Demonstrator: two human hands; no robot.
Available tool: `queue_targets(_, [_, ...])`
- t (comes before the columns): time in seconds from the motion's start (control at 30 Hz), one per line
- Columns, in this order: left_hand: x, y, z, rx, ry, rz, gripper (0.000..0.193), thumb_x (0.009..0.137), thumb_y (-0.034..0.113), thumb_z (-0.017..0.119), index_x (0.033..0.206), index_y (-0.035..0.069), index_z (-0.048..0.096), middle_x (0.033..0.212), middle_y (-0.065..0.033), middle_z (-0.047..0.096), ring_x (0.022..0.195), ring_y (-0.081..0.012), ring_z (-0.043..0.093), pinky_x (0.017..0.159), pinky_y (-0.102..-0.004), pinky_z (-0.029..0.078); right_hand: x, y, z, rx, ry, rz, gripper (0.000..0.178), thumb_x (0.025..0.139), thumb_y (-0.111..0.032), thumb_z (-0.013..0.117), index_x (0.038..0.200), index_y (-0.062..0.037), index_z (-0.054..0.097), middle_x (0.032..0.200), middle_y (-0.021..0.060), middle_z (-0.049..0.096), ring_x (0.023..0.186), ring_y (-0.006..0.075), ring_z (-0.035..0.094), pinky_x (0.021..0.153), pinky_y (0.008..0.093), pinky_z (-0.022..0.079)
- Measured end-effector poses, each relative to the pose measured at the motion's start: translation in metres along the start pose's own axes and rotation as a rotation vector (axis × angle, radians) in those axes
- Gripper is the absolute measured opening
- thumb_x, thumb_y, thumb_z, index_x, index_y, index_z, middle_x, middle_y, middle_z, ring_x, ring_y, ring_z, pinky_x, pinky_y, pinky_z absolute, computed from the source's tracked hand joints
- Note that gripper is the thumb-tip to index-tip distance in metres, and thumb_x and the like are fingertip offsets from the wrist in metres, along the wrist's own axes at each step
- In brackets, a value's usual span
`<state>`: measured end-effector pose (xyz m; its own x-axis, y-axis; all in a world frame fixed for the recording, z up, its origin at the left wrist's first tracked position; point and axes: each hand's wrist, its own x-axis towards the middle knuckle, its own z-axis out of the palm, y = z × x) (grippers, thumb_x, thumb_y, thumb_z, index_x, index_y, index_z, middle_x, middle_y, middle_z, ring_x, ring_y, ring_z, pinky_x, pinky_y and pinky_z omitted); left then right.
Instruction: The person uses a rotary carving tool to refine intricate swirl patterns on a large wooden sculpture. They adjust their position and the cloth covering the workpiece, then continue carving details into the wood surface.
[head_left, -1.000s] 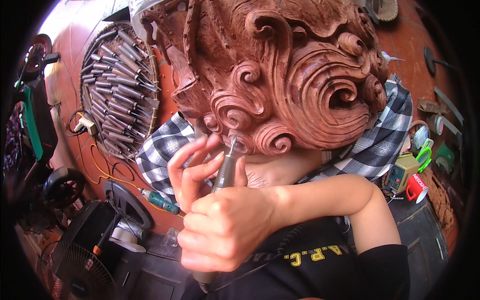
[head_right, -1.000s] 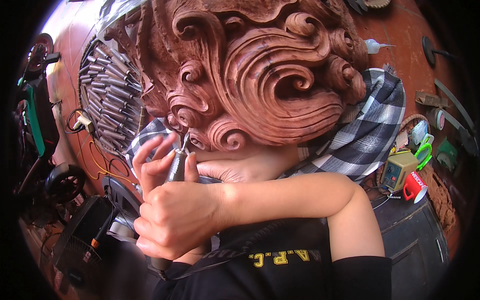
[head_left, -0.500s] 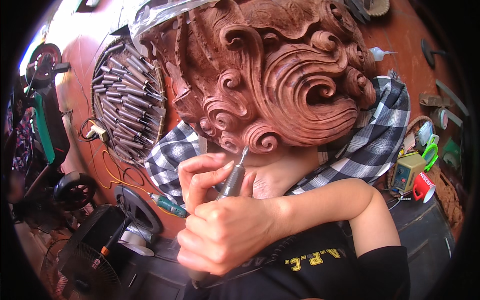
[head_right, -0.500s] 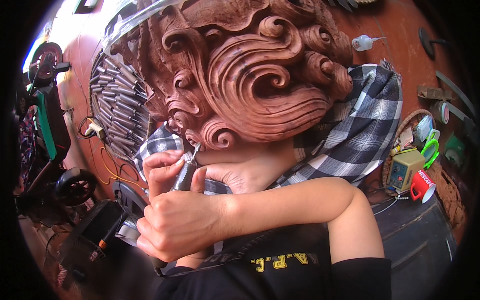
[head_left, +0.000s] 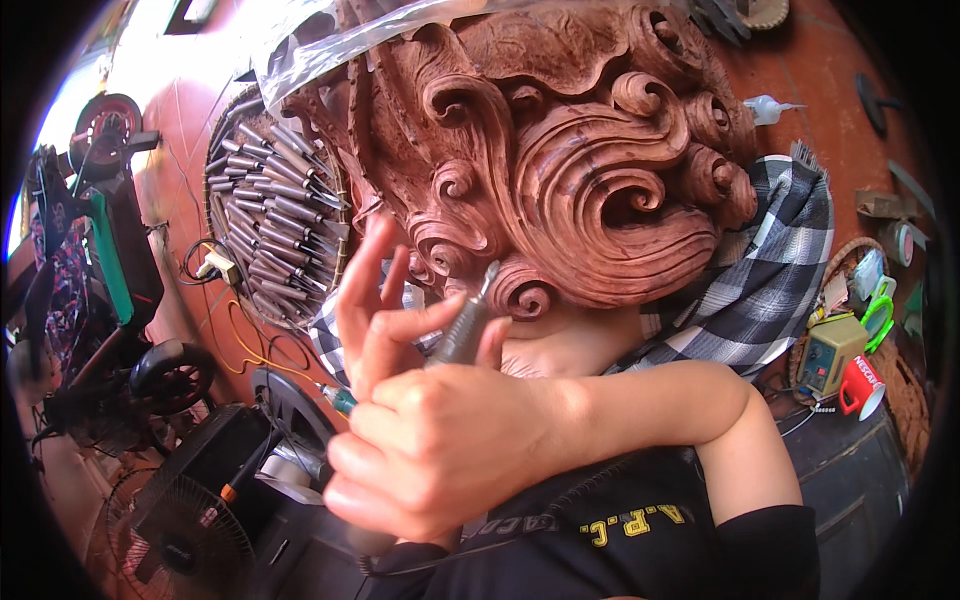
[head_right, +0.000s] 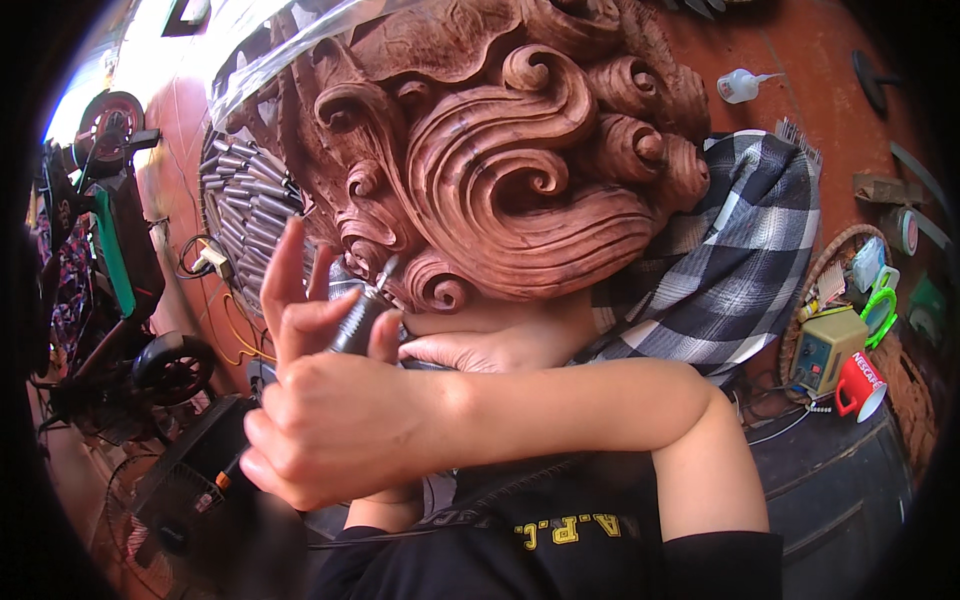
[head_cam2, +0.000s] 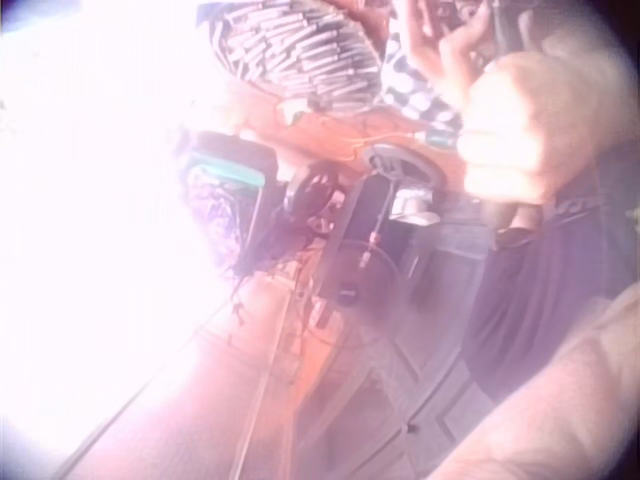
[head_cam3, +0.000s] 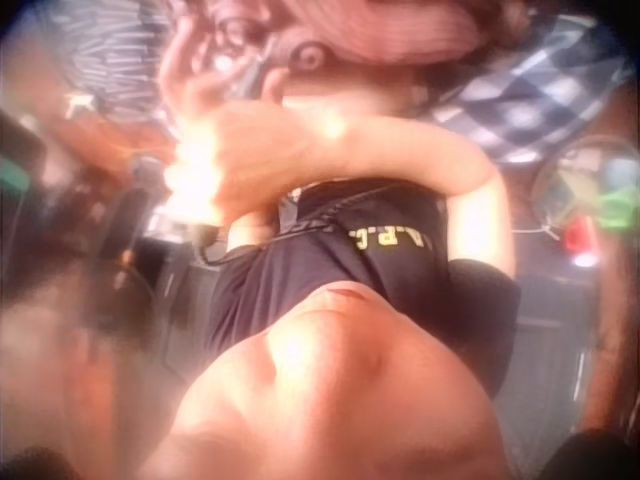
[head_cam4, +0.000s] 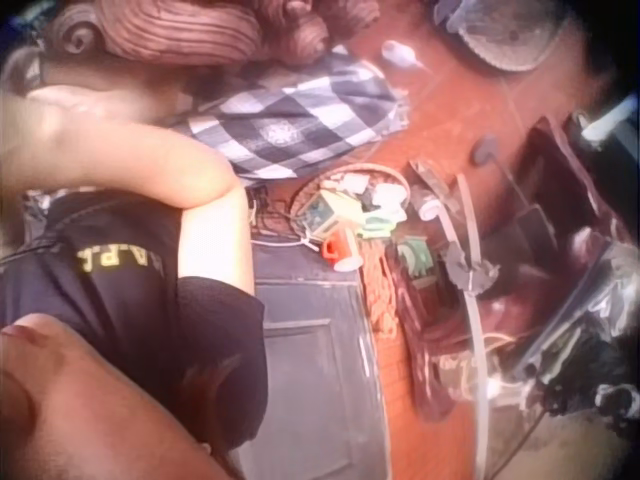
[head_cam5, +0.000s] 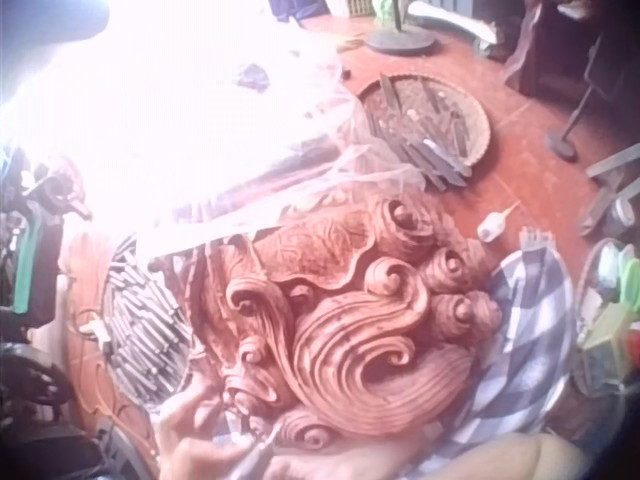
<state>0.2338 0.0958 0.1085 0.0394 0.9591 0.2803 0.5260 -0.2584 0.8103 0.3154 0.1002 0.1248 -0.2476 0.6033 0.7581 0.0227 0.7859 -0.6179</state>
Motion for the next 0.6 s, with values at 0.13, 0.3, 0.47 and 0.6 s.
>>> queue_targets(0.13, [0.021,-0.008,-0.008,-0.115,-0.087,-0.008,0.029,0.071,0.006,0.085,0.088,0.006,0.061,0.150,-0.0270,0.034,0.139,-0.0397,0.037,0.110,-0.0474,0.037,0.019,0.010,0.002,-0.031,0.067,0.009,0.016,0.067,-0.020,0.063,0.064,-0.0102,0.052,0.061,0.0022,0.047,0.054,0.0155,0.055,0.048,0.0294,0.043])
queue_targets(0.3, [0.024,-0.006,-0.001,-0.260,-0.101,-0.160,0.028,0.073,0.001,0.081,0.087,0.005,0.058,0.150,-0.0285,0.033,0.138,-0.0395,0.039,0.112,-0.0468,0.034,0.020,0.020,0.003,-0.034,0.060,0.056,0.015,0.068,-0.020,0.064,0.065,-0.0103,0.053,0.061,0.0023,0.048,0.054,0.0146,0.056,0.047,0.0283,0.044])
queue_targets(0.47, [0.030,0.003,0.002,-0.065,-0.173,-0.137,0.026,0.076,0.002,0.079,0.091,0.003,0.058,0.144,-0.0289,0.043,0.132,-0.0374,0.047,0.109,-0.0444,0.039,0.019,0.025,-0.002,-0.050,0.064,0.088,0.014,0.067,-0.020,0.064,0.066,-0.0108,0.053,0.062,0.0016,0.047,0.054,0.0140,0.055,0.045,0.0272,0.043])
queue_targets(0.6, [0.029,0.011,-0.001,-0.009,-0.176,-0.178,0.025,0.081,0.006,0.075,0.097,-0.001,0.057,0.145,-0.0279,0.043,0.134,-0.0381,0.044,0.111,-0.0452,0.036,0.021,0.025,0.000,-0.023,0.064,0.083,0.014,0.066,-0.021,0.063,0.066,-0.0109,0.053,0.063,0.0013,0.046,0.055,0.0138,0.054,0.045,0.0267,0.041])
